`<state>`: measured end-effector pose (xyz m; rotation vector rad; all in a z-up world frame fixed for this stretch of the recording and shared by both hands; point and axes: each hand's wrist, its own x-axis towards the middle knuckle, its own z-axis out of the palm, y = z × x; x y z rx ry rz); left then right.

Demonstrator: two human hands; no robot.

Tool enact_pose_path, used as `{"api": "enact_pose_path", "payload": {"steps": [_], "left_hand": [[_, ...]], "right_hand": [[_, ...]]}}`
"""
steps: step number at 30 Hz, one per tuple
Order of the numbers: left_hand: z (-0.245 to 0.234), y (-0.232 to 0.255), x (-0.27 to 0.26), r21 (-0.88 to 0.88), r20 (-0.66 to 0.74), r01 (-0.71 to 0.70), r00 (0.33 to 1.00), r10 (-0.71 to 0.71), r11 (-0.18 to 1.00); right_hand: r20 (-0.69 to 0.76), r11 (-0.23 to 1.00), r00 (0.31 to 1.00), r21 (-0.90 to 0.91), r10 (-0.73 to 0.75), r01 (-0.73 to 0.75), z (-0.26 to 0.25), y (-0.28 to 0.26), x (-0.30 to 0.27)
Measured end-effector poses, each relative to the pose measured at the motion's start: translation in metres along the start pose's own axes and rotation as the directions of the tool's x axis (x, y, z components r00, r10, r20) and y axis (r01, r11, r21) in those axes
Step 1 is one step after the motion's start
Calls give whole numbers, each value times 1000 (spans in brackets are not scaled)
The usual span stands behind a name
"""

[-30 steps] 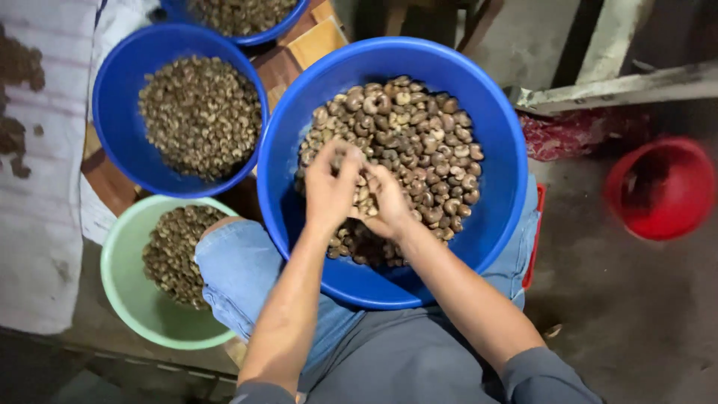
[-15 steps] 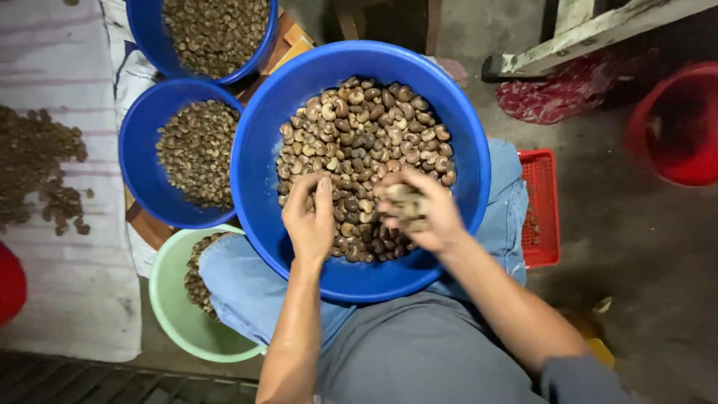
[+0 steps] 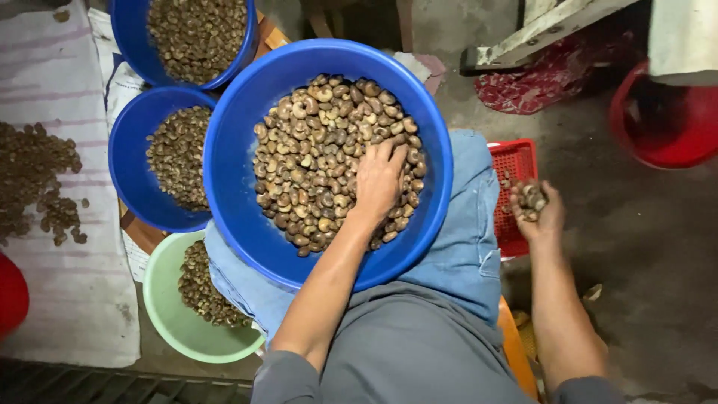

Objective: Sorting raw cashews by hand from a large blue basin into other containers.

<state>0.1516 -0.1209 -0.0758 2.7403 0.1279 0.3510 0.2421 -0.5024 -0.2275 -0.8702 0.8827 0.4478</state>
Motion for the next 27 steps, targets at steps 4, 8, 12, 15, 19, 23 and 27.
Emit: {"api": "enact_pose_path", "payload": {"steps": [4,8,12,15,19,23,27], "left_hand": [[45,-23,-13,88,105,95,989,-104,992],[36,-24,-20,154,271,113,951,-152,982],[20,-12,-11,110,273,75,956,-103,991],[2,-4,-9,-28,273,214,941,-199,976],[-67,4,-3,-371,392,614,783,-482,697],[-113,-61,-26,-701,396,661,674,-623,269],[-157,-125,-52,-870,281,490,583,-763,54]], "right_hand": [[-192,997,979,-30,67,-74,-80,25,70],[-261,996,961,26,93,-89,-93,31,67],[-257,948,966,-313,-22,-62,-102,36,65],[-227,690,944,-724,-242,3,-90,38,42],[130,281,859,-911,-496,300,34,3,-79],[510,112,594,-693,-622,712,154,0,-174],[845,-184,204,-331,-494,925,240,21,-222]]}}
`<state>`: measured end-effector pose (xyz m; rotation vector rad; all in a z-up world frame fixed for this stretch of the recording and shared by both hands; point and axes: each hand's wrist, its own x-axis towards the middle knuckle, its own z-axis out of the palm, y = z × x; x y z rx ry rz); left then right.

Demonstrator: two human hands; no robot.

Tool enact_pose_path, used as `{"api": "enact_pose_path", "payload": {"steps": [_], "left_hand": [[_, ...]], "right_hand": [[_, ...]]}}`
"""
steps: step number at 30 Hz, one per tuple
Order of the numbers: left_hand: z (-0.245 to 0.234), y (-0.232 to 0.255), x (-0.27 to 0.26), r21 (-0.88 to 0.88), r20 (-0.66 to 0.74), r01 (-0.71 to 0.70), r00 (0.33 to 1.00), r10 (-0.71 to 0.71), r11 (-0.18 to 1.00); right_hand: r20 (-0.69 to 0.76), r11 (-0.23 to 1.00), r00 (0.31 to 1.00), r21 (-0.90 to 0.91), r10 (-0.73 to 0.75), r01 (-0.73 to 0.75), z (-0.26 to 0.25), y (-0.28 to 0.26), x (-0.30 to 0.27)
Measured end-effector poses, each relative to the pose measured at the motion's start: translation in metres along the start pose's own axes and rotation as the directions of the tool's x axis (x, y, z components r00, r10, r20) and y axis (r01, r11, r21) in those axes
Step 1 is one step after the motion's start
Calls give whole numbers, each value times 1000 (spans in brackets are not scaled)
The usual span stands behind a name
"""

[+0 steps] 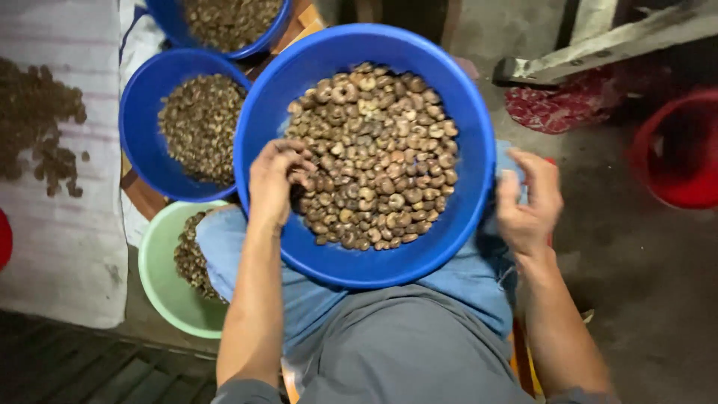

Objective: Sorting raw cashews by hand from a large blue basin into other containers.

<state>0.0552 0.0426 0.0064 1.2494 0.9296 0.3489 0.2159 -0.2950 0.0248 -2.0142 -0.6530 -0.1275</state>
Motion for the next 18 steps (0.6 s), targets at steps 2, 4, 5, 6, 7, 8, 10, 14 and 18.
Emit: {"api": "enact_pose_path", "payload": {"steps": [2,4,5,6,7,8,10,14,18], "left_hand": [[-26,2,7,-25,-55,-17,998,15,1000],[-40,1,10,201,10,-70,998,69,977],[-37,9,6,189,4,-71,997,72,979],[-34,16,3,280,65,-68,997,51,958],[-31,22,-1,368,122,-67,992,23,928],[-32,9,3,356,115,-65,993,25,932],[-33,-17,14,746,269,-219,963,17,629],[-37,-45,14,954,209,-192,977,-49,229],[-33,-41,12,950,241,-222,969,-62,218]], "right_hand": [[93,986,982,-5,-163,165,35,-20,13],[333,957,922,-135,-199,255,78,-32,16],[339,954,917,-136,-208,267,97,-41,17],[482,918,828,-108,-287,381,117,-50,18],[613,873,708,-61,-350,485,136,-58,19],[621,867,699,-60,-355,494,151,-58,14],[833,877,540,-166,-121,452,181,-58,4],[862,774,506,-303,-25,556,191,-68,-32],[861,786,505,-279,-50,553,169,-65,-58]]}}
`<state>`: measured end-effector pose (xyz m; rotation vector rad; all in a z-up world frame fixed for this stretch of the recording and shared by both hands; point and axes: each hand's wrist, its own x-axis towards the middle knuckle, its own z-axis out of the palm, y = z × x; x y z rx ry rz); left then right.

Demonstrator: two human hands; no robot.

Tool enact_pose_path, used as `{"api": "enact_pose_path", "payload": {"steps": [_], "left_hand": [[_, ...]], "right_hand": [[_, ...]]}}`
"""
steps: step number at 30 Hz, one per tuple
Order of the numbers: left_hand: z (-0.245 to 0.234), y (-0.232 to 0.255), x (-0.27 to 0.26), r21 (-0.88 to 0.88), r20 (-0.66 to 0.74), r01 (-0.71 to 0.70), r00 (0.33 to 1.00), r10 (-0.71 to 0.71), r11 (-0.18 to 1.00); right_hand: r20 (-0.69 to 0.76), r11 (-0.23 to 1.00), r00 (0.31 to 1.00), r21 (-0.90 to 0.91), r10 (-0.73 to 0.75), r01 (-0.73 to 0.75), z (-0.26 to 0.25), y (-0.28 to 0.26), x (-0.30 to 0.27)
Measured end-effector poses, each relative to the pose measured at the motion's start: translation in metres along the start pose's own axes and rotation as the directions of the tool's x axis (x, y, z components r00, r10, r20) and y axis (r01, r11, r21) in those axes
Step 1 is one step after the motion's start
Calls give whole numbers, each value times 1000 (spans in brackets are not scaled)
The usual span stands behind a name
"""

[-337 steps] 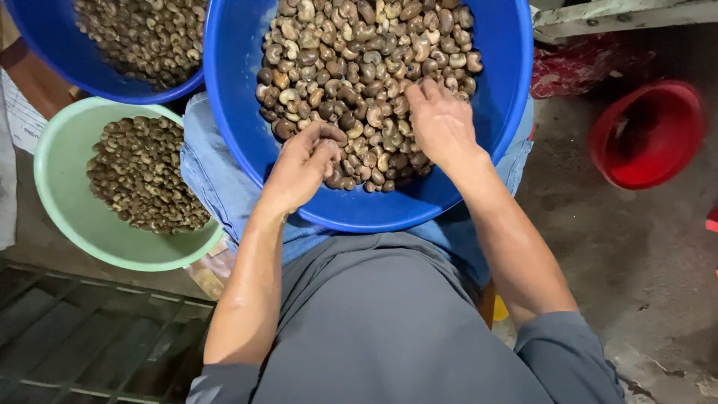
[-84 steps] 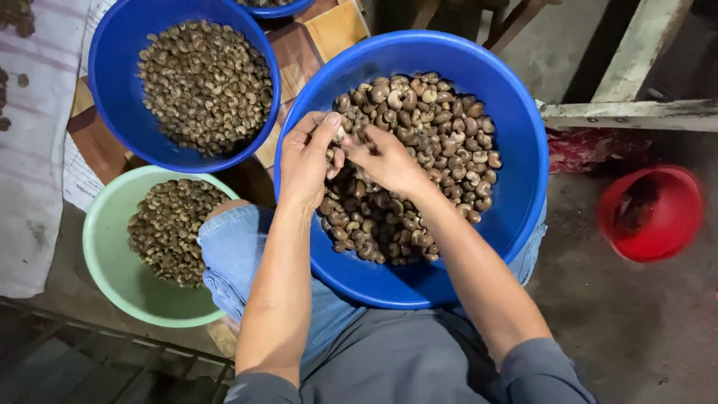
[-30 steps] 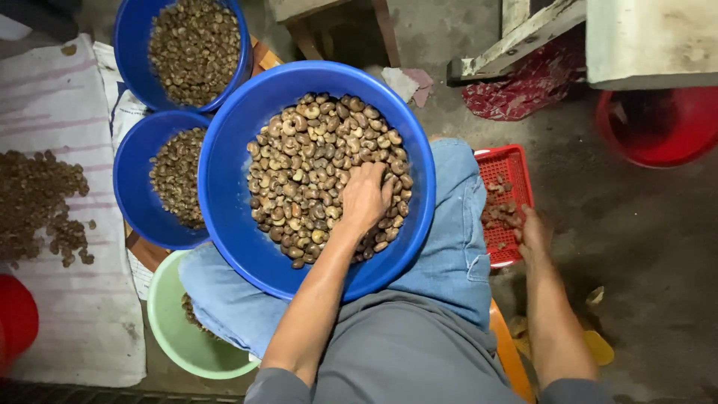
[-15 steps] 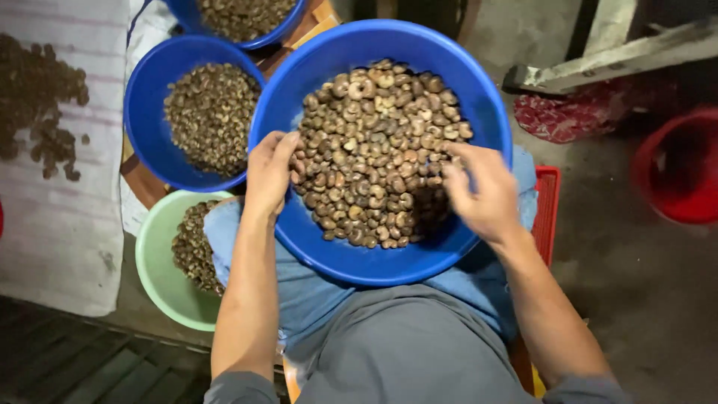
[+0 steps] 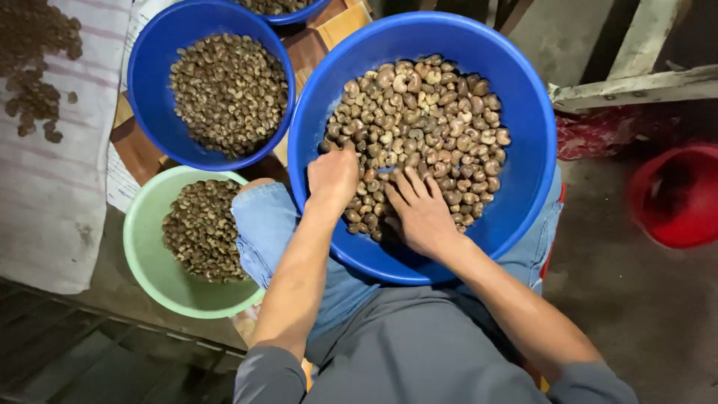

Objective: Sorting raw cashews by hand from a large blue basin into other containers.

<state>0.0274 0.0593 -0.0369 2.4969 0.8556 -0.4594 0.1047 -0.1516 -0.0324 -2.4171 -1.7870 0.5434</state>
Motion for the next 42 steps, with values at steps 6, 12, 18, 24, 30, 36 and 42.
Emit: {"api": "enact_pose_path", "payload": {"steps": [6,12,18,24,30,36,42], "left_hand": [[14,-8,11,5,38,30,999,-30,1000],[-49,21,-24,-324,-36,9,999,-22,946],[-46,18,-13,-789,-172,-163,984,41,593],[-49,10,-6,-996,-84,-84,996,-21,13],[-45,13,-5,-994,-94,-87,989,-114,63],[-38,25,-16,-330,-125,-13,992,-30,944],[31,-1,21,-45,-133,-19,991,13,999]], "right_hand": [[-297,996,954,-88,-37,12,-10,25,6],[-371,997,926,52,67,-52,-6,41,77],[-332,991,934,71,131,-114,13,42,96],[-166,863,932,455,322,-218,-1,53,73],[18,-190,922,980,388,61,-34,73,38],[74,-272,910,961,408,44,-56,81,27],[20,290,848,935,530,-203,-42,56,37]]}}
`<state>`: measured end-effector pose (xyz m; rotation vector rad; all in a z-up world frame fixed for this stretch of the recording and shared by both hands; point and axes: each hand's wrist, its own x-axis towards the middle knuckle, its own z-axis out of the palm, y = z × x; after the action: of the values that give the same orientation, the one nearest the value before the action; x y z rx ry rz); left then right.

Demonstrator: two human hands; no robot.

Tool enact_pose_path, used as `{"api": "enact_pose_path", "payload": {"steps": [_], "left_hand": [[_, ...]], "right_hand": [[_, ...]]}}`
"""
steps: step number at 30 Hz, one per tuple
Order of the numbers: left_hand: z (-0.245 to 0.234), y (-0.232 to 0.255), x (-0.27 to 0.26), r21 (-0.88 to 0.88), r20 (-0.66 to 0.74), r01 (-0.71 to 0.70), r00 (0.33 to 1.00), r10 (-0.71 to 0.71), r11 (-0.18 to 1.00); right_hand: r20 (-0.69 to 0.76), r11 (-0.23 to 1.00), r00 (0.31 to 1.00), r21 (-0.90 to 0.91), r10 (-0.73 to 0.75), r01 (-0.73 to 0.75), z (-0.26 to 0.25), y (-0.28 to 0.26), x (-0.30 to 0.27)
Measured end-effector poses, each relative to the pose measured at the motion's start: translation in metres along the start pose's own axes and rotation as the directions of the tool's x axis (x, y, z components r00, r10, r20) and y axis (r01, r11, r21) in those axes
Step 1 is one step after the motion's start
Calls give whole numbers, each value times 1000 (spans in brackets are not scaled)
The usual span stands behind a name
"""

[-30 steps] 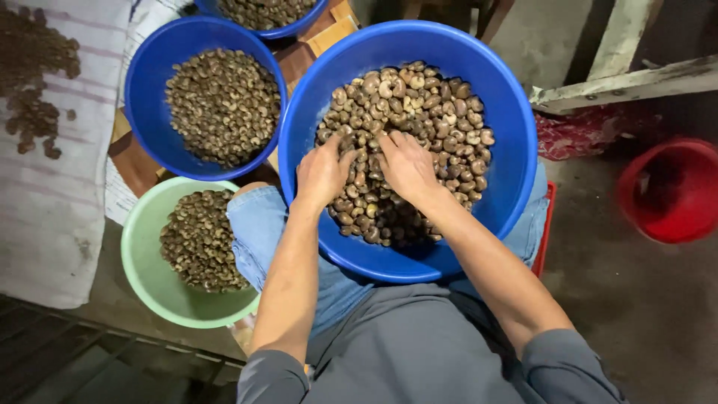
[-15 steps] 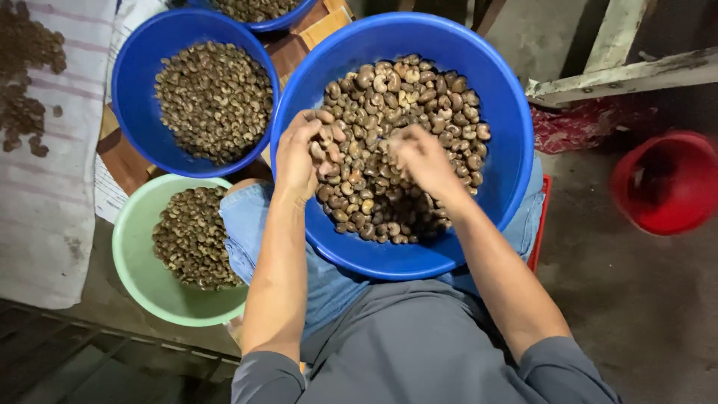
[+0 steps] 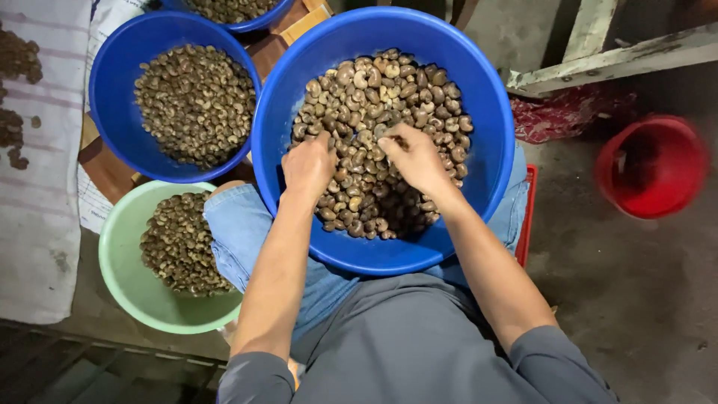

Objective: Sorting raw cashews by hand from a large blue basin into other containers.

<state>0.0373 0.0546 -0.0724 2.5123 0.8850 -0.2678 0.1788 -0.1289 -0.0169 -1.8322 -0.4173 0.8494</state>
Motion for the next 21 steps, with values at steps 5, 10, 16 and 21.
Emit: {"api": "enact_pose_path", "payload": {"steps": [5,10,16,21], "left_hand": [[-35,18,-9,-89,30,10,1000,-8,996],[-58,15,-7,-784,34,12,999,25,621],[-91,19,-17,-993,101,104,993,54,-59],[-94,18,-21,-994,75,75,997,-4,-76]], "right_hand": [[139,719,967,-648,-215,252,23,29,27],[206,642,962,-716,-181,274,36,30,34],[-73,953,952,-28,298,-301,54,-5,25],[210,495,972,-837,-102,233,45,58,49]]}}
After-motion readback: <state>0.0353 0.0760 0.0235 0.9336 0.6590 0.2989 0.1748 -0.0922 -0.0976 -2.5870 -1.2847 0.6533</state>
